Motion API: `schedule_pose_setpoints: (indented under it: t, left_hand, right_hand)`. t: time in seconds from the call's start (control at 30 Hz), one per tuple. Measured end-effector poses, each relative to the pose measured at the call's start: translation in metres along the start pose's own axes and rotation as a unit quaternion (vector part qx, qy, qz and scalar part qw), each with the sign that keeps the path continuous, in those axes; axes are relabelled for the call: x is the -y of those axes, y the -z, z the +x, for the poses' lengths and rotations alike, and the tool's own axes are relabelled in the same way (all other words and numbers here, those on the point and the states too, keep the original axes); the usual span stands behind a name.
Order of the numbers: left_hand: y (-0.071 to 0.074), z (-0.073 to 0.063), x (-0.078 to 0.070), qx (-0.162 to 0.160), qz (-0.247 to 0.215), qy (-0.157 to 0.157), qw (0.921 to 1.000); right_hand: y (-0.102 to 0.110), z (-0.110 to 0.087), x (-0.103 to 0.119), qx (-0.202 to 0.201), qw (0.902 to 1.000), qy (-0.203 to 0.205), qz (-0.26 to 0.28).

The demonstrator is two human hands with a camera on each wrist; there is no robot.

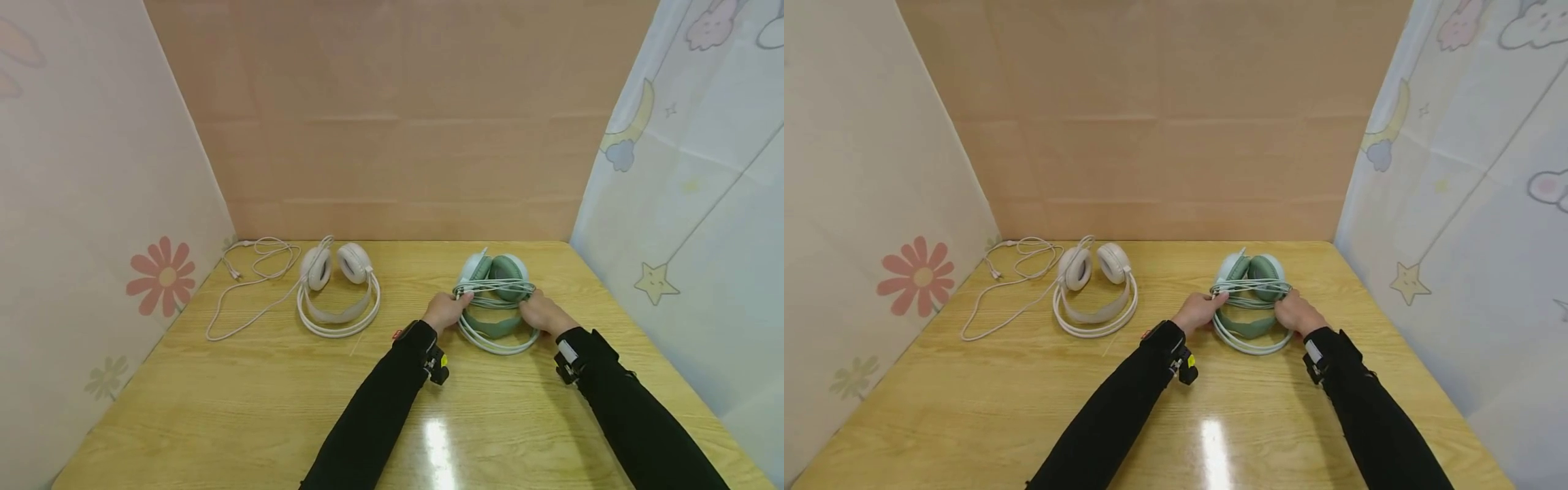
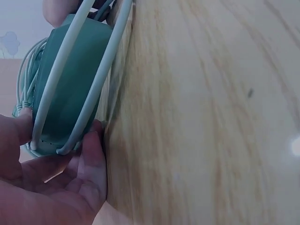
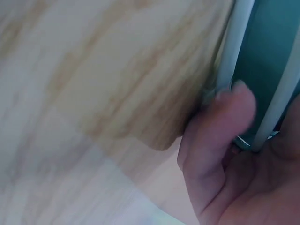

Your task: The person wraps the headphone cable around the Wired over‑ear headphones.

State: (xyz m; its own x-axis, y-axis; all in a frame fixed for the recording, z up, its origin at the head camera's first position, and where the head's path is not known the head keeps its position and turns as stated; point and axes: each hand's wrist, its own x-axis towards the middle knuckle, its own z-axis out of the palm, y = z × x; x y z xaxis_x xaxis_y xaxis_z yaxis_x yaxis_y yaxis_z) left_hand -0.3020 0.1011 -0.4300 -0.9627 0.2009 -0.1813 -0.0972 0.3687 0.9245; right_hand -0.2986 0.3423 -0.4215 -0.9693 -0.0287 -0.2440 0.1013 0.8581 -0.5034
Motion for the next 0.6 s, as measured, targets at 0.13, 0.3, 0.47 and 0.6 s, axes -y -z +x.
schedule_pose_setpoints:
  t: [0.13, 0.3, 0.47, 0.6]
  left_hand:
    - [-0.0035, 0.0048, -0.0007, -0.008, 0.03, 0.0, 0.9995]
    - [-0.0064, 0.0068, -0.0043, -0.032, 0.084, -0.004, 0.9959]
    - [-0.0081, 0.0036, -0.0082, -0.054, 0.121, -0.008, 0.9911]
    - [-0.0099, 0.0028, -0.0094, -0.062, 0.147, -0.008, 0.9871]
  right_hand:
    - [-0.0006, -0.001, -0.0005, 0.002, 1.0, 0.001, 0.006]
    - [0.0, -0.0019, 0.0017, 0.011, 0.999, -0.021, 0.037]
    - [-0.0006, -0.0015, 0.0041, 0.013, 0.998, -0.034, 0.051]
    - [-0.0014, -0.0011, 0.0045, 0.012, 0.9982, -0.039, 0.043]
